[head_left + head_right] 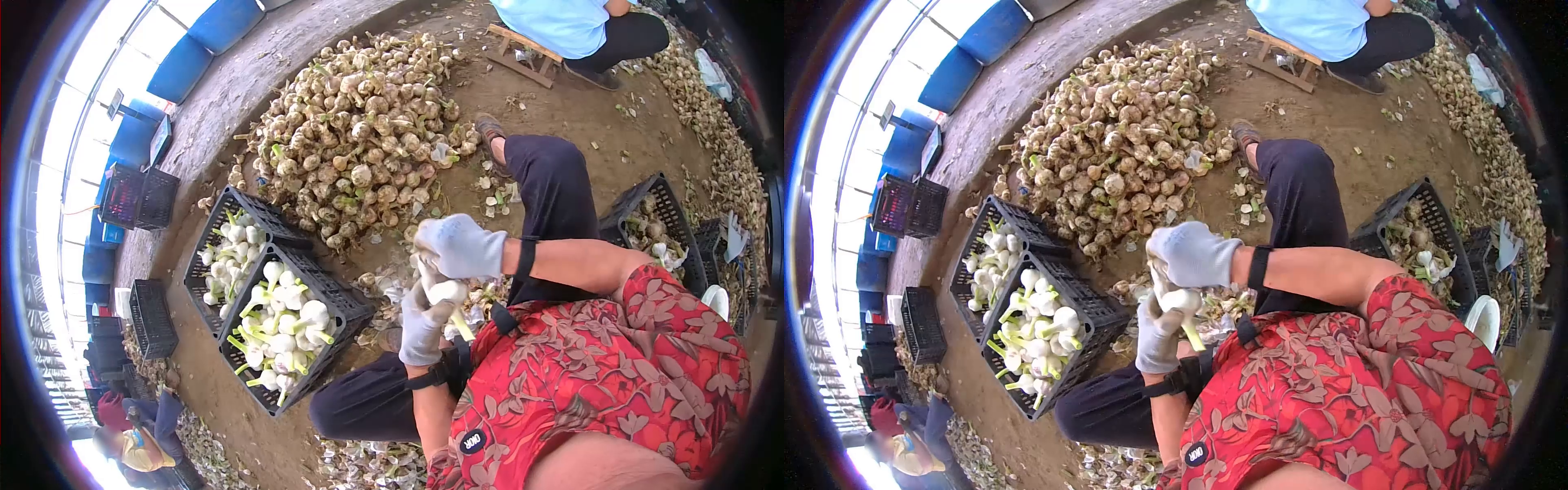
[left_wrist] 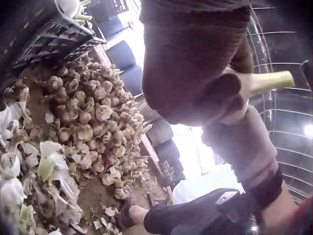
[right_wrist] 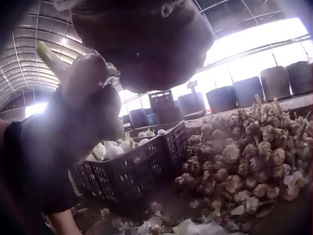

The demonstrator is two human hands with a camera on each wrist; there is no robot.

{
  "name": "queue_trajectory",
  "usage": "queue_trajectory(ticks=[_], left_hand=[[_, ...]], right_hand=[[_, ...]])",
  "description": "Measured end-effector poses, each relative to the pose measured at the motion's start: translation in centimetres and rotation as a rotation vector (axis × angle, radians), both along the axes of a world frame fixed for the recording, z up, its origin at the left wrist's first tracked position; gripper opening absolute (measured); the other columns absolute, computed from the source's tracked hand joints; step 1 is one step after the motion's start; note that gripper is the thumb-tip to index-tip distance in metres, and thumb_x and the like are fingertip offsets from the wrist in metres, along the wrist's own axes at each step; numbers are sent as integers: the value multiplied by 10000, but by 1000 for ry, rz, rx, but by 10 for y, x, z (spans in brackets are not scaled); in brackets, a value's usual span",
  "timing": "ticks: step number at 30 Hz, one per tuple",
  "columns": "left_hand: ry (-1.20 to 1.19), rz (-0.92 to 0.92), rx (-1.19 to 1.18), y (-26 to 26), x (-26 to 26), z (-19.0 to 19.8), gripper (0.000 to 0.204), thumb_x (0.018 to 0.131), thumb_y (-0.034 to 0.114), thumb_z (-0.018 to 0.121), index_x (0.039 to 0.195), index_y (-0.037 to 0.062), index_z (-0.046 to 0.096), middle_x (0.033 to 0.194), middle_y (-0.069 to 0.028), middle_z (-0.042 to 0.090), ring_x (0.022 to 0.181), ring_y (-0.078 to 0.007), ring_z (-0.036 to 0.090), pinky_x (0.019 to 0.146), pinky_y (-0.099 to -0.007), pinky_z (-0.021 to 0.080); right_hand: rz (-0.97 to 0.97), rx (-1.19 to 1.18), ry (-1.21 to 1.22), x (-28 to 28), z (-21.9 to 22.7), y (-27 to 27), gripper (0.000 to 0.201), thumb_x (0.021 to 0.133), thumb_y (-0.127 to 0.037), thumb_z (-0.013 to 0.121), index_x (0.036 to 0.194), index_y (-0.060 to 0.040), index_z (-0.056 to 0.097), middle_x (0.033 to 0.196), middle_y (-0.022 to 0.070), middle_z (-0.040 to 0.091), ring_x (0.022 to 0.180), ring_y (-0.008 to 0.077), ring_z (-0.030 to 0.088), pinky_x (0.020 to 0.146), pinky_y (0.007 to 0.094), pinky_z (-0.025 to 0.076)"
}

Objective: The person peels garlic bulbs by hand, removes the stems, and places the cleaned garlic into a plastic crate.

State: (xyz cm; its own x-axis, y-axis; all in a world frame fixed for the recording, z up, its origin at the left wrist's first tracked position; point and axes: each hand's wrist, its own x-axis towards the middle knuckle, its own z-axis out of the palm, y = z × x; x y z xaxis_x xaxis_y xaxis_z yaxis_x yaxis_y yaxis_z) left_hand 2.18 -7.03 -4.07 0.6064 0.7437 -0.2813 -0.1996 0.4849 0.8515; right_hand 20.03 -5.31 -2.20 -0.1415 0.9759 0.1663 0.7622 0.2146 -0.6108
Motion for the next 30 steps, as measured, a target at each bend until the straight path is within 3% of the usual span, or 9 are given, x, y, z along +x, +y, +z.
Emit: queue_trajectory(ticks=[2,7,10,14,18,20,23,28,30], left_hand=[[59,-61,31,-6,8,5,524,682,186,756,1118,-44,581,963,-59,652,864,-138,637,764,-265,510],[82,131,110,-4,18,11,689,662,12,709,1298,-54,453,1094,-104,615,942,-159,619,827,-284,512],[286,248,247,-4,25,18,737,648,-7,720,1321,-54,424,1094,-108,609,945,-156,609,839,-279,507],[333,182,358,3,21,-10,613,694,-43,685,1279,-33,504,1028,-69,633,886,-121,595,766,-257,503],[84,270,-63,5,5,-1,374,850,88,642,1206,-9,581,994,-47,643,794,-79,582,677,-211,473],[174,329,-3,4,4,-25,226,900,160,645,1061,3,665,835,-21,655,653,-59,552,561,-196,434],[168,525,-63,5,9,-51,192,914,200,662,992,26,687,741,44,610,590,-26,497,504,-192,388],[43,862,-405,20,9,-76,171,948,98,540,1049,21,654,745,-13,624,567,-78,525,499,-201,404],[-74,896,-469,22,6,-89,194,943,69,501,1077,30,636,795,-39,636,613,-108,561,530,-209,434]], right_hand=[[-75,30,-20,4,-10,10,166,798,-165,619,907,-41,629,840,145,616,764,365,627,663,432,505],[-65,-171,136,20,-3,7,293,829,-215,580,1050,-34,643,921,207,661,911,371,638,802,439,486],[150,-482,195,26,10,-2,405,842,-365,619,1059,-24,641,1024,213,655,979,354,623,816,405,478],[160,-607,525,17,-8,-10,453,817,-361,682,1128,-37,628,1017,130,678,952,233,629,831,350,474],[105,-709,704,18,-15,-8,546,778,-255,705,1232,10,559,1132,131,639,1045,229,592,912,345,461],[196,-527,614,16,-41,-6,630,760,-253,713,1295,17,517,1195,139,607,1105,232,565,941,346,447],[188,-703,819,16,-40,-6,801,723,-246,738,1405,-2,395,1289,125,550,1177,228,521,983,345,418],[302,-983,1358,6,-54,2,890,684,-212,794,1424,12,354,1284,147,545,1145,211,543,967,335,426],[326,-932,1383,-7,-49,14,919,678,-202,806,1429,29,330,1246,144,560,1115,213,556,958,334,442]])
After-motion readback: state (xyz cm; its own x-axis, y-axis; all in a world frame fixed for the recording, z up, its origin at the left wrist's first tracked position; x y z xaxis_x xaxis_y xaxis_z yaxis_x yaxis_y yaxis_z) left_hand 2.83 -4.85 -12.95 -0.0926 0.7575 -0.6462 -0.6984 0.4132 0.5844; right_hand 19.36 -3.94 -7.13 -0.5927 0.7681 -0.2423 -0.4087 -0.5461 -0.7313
